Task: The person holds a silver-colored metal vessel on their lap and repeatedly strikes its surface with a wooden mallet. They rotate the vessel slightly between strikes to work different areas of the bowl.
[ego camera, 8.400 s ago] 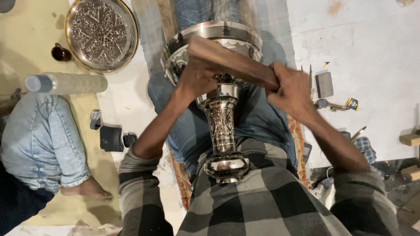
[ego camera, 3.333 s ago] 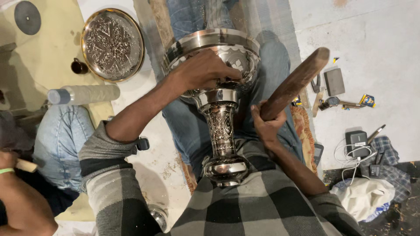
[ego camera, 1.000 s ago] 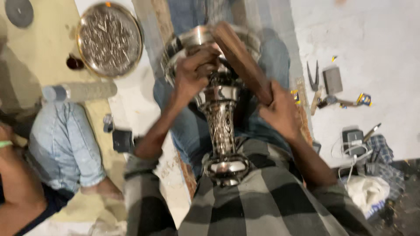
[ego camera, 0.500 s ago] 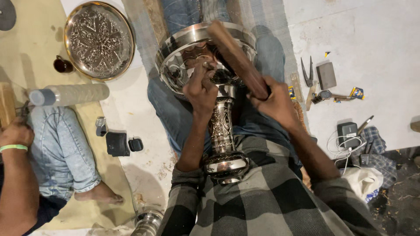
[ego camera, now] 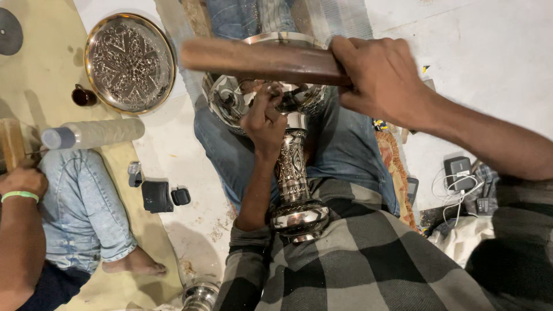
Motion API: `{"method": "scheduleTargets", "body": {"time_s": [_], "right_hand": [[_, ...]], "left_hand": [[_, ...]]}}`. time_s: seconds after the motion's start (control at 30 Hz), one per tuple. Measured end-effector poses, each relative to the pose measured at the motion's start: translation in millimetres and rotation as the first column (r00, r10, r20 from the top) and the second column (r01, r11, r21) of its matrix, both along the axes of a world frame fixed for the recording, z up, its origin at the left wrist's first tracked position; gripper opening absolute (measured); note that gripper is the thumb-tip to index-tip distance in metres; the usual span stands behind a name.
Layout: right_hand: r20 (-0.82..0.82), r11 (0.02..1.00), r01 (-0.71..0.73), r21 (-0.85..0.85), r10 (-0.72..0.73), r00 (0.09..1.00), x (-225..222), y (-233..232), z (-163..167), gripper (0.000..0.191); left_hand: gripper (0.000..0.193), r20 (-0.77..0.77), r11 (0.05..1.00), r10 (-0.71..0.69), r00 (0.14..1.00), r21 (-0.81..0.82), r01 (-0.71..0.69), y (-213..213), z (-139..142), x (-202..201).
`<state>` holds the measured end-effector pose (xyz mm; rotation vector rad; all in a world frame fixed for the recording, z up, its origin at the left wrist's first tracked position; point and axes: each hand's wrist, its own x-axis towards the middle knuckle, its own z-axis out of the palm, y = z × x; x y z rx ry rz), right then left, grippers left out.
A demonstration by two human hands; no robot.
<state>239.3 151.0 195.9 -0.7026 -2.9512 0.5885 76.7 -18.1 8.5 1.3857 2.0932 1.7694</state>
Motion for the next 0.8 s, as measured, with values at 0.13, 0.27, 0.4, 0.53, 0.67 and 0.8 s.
{"method": "scheduleTargets", "body": {"time_s": [0.13,0.27,0.4,0.53,0.67,0.8], "right_hand": [[-0.019,0.993,-0.118,0.008,0.118,0.993,-3.5,-0.8,-4.7,0.039],[-0.099,0.988,-0.141,0.060,0.147,0.984,-4.2,-7.2,-16.6,0.035],[-0.123,0.953,-0.158,0.257,0.195,0.973,-5.2,-8.9,-20.8,0.040],[-0.015,0.989,-0.145,0.027,0.146,0.989,-5.7,-7.5,-16.0,0.042],[0.106,0.983,-0.134,0.129,0.121,0.987,-12.2,-9.2,-13.4,0.040],[-0.046,0.992,-0.125,0.020,0.125,0.991,-22.5,-9.9,-14.2,0.038]], "left_hand": [[0.046,-0.042,0.997,0.071,0.997,-0.001,-0.071,-6.3,-2.5,4.1],[0.041,-0.072,0.977,0.192,0.979,-0.077,-0.197,-5.9,-10.8,0.9],[0.024,-0.046,0.981,0.183,0.982,-0.057,-0.185,-6.4,-17.9,0.1],[0.027,-0.089,0.983,0.186,0.979,0.022,-0.184,-8.4,-23.5,1.2],[0.025,0.002,0.987,0.163,0.987,0.015,-0.163,0.1,-23.5,-3.6],[0.036,0.063,0.979,0.176,0.982,0.090,-0.181,5.0,-10.3,3.1]]}}
